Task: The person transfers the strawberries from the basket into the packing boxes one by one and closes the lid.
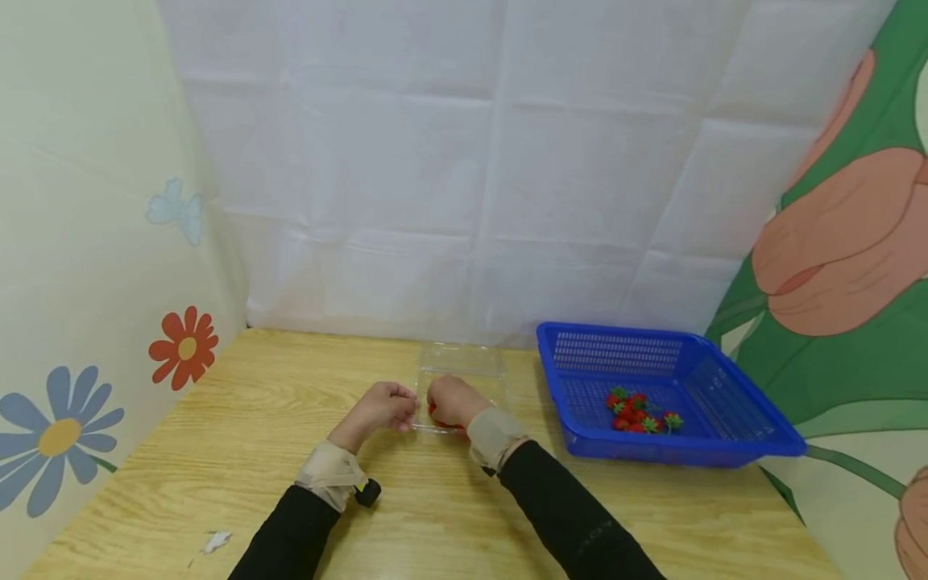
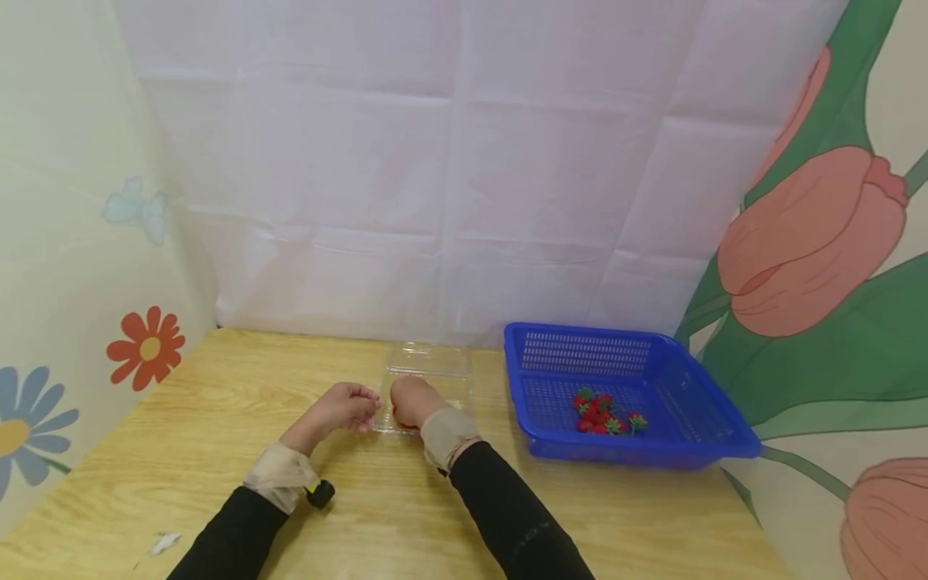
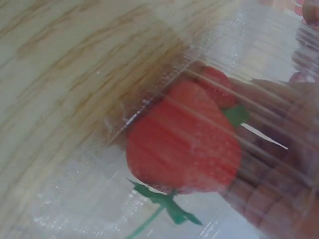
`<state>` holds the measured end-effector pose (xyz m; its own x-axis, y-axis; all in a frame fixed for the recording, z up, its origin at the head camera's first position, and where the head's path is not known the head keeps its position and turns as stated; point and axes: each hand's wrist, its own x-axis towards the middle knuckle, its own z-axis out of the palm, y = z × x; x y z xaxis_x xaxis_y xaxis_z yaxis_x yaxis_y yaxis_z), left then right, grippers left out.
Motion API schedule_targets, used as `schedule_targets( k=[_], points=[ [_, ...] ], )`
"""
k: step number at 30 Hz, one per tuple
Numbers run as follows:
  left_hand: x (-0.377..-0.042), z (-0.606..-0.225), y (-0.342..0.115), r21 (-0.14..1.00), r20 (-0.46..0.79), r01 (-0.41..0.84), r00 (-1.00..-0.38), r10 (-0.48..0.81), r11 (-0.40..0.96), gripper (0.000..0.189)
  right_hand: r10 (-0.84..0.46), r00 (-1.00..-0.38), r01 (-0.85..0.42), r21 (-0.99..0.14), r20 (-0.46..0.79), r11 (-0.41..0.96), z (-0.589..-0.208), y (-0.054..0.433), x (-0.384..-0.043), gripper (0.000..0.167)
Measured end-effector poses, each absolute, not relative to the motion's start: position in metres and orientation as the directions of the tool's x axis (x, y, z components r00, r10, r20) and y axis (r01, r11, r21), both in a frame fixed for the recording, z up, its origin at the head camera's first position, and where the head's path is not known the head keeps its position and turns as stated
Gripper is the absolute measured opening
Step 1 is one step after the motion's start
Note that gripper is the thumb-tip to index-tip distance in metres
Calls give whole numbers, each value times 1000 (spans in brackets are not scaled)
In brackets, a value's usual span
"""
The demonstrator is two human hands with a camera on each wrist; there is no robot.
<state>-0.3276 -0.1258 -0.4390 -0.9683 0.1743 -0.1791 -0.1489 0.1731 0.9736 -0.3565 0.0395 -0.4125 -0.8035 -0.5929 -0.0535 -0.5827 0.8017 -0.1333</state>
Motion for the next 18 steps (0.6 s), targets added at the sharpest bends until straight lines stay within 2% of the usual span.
schedule_targets(
  k=[3, 7, 11, 18],
  points=[
    [-327, -439, -125, 974, -179, -149, -969, 172, 171, 13, -596, -802, -587, -126, -48, 800, -413, 41, -356, 21],
    [-328, -440, -126, 973, -180, -150, -968, 172, 173, 13, -592, -805, -584, -125, -36, 802, -413, 43, -354, 2],
    [-328, -441, -127, 973, -177, -145, -968, 179, 177, 13, -568, -822, -559, -139, -38, 818, -408, 46, -350, 19],
    [-329, -441, -128, 977, -165, -134, -968, 191, 164, 13, -563, -826, -559, -104, -17, 823, -384, 49, -340, 26]
  ],
)
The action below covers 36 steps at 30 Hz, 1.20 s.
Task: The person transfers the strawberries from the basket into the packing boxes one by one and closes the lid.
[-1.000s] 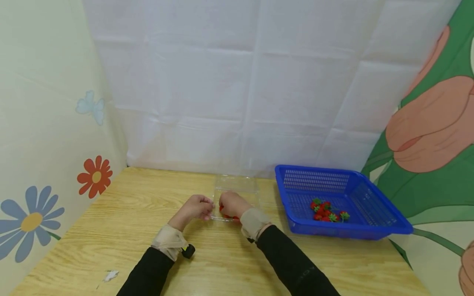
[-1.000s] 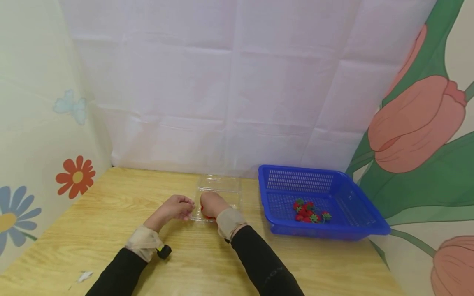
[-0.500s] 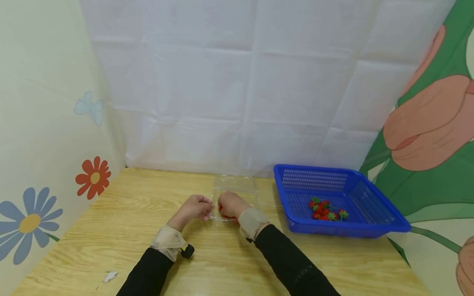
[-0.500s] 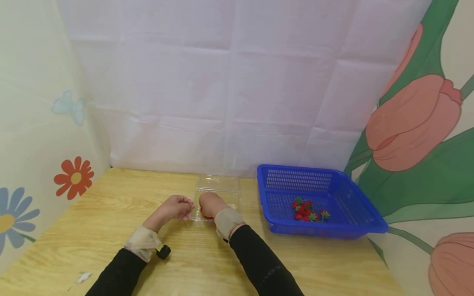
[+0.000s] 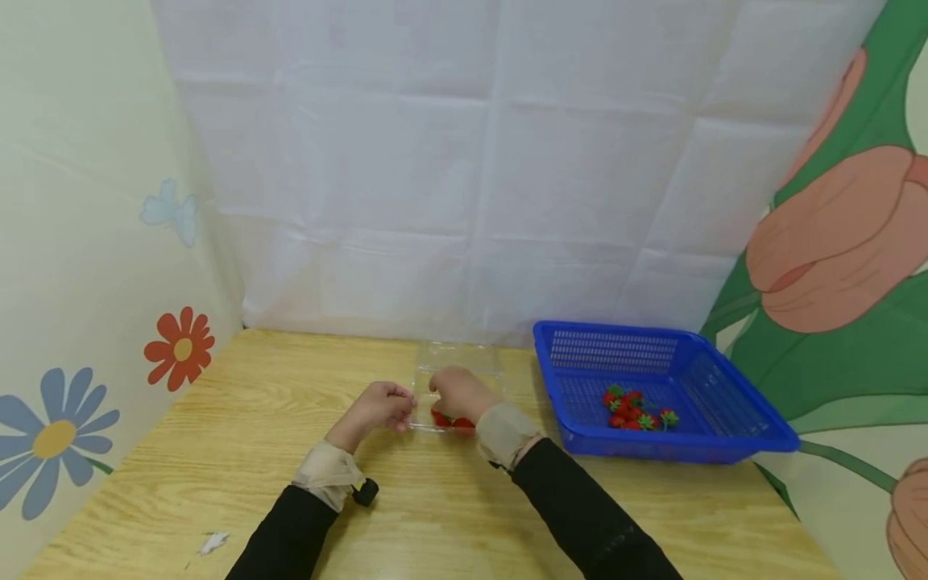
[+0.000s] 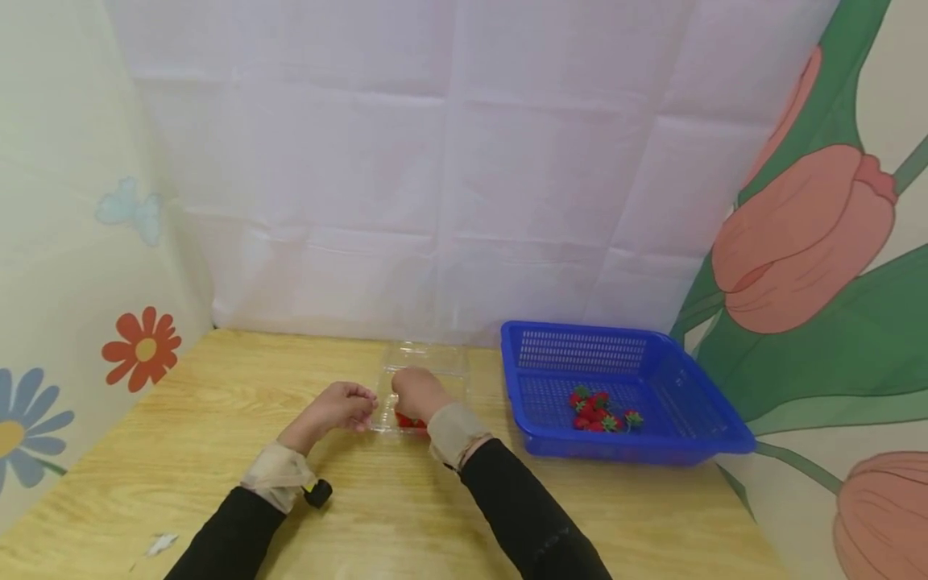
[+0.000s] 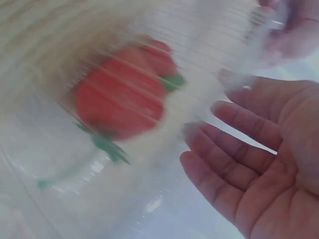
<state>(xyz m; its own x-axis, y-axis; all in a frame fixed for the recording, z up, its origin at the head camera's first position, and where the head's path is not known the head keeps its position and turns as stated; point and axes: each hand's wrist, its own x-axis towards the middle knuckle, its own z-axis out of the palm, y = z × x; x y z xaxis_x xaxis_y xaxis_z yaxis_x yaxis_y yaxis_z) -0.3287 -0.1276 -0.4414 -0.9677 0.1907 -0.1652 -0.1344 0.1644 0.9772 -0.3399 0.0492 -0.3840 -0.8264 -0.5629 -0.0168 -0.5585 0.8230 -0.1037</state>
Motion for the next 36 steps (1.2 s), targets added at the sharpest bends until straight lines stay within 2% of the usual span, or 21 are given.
schedule_targets(
  k=[11, 16, 27, 36],
  points=[
    [-328, -439, -128, 976, -158, -123, -968, 196, 179, 15, -571, -821, -565, -126, -16, 816, -334, 63, -315, 31],
    [-328, -439, -128, 976, -165, -132, -967, 194, 173, 13, -537, -843, -524, -176, -31, 833, -312, 82, -304, 33],
    [-328, -440, -130, 973, -168, -132, -967, 192, 187, 16, -457, -889, -456, -140, 24, 879, -279, 164, -293, 33],
    [-328, -441, -130, 972, -158, -118, -967, 199, 201, 16, -323, -946, -315, -154, -31, 936, -283, 231, -294, 31]
  ],
)
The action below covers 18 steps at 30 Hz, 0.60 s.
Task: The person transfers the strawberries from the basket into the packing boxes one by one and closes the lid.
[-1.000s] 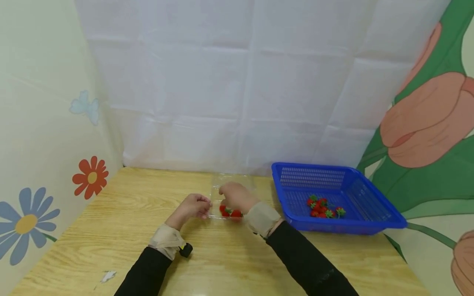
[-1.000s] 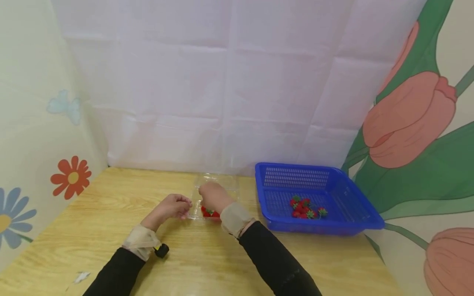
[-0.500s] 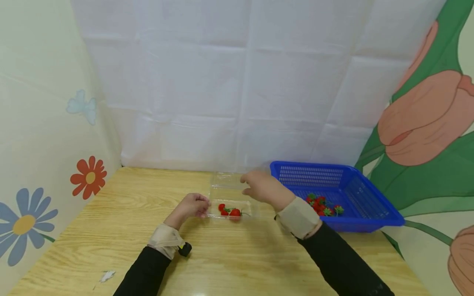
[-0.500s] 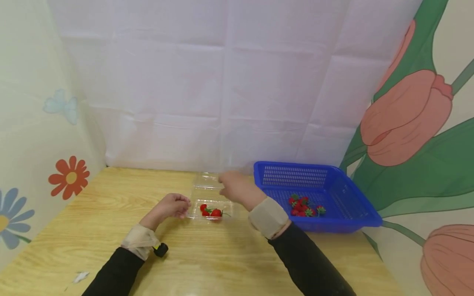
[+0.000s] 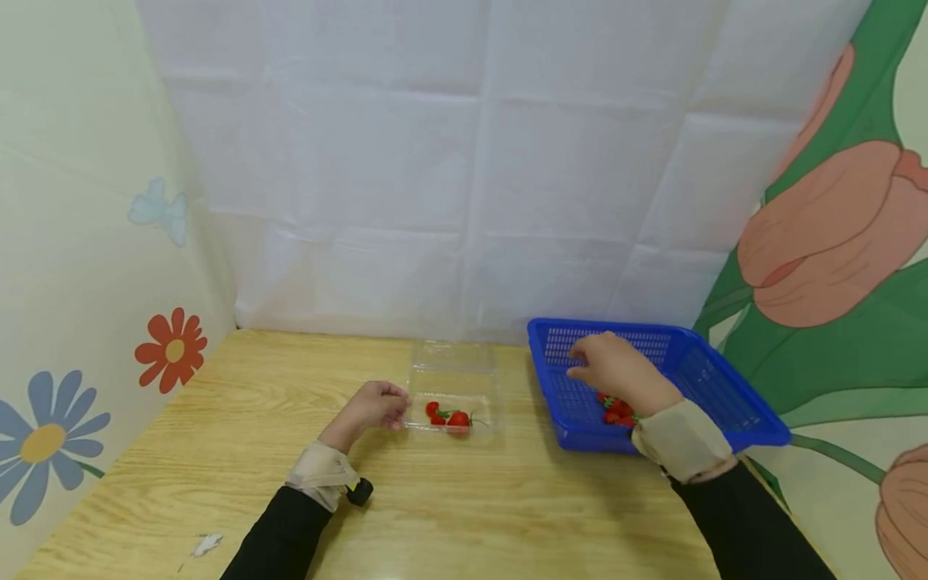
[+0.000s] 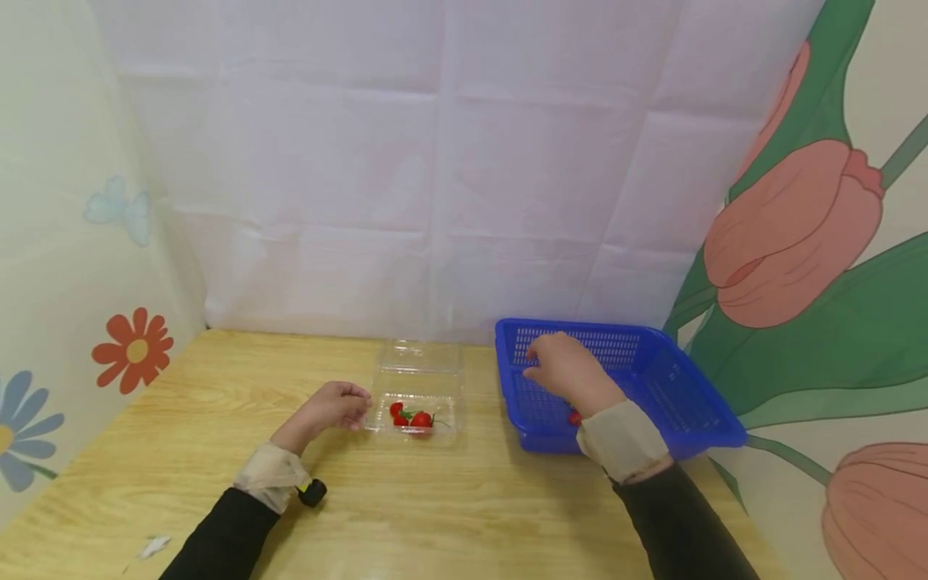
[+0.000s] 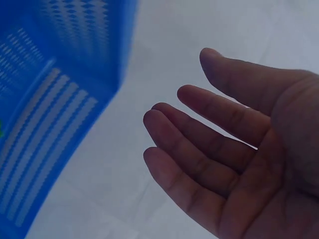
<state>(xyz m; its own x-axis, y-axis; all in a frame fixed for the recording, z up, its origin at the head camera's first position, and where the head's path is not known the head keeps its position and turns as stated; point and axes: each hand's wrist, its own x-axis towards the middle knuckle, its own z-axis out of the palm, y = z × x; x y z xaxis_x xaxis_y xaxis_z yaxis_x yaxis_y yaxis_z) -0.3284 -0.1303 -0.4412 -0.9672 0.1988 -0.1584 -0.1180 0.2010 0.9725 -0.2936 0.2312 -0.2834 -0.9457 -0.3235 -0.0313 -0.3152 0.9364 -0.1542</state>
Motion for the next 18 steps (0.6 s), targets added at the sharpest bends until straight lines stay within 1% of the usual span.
schedule_targets(
  k=[5, 12, 18],
  points=[
    [-329, -441, -131, 974, -158, -118, -966, 204, 194, 16, -269, -960, -254, -166, -81, 953, -296, 261, -298, 31],
    [-329, -439, -131, 974, -164, -128, -967, 194, 187, 15, -205, -963, -170, -195, -173, 966, -317, 288, -308, 20],
    [-329, -441, -130, 975, -165, -129, -965, 201, 183, 14, -194, -961, -152, -213, -196, 965, -336, 300, -315, 17]
  ],
)
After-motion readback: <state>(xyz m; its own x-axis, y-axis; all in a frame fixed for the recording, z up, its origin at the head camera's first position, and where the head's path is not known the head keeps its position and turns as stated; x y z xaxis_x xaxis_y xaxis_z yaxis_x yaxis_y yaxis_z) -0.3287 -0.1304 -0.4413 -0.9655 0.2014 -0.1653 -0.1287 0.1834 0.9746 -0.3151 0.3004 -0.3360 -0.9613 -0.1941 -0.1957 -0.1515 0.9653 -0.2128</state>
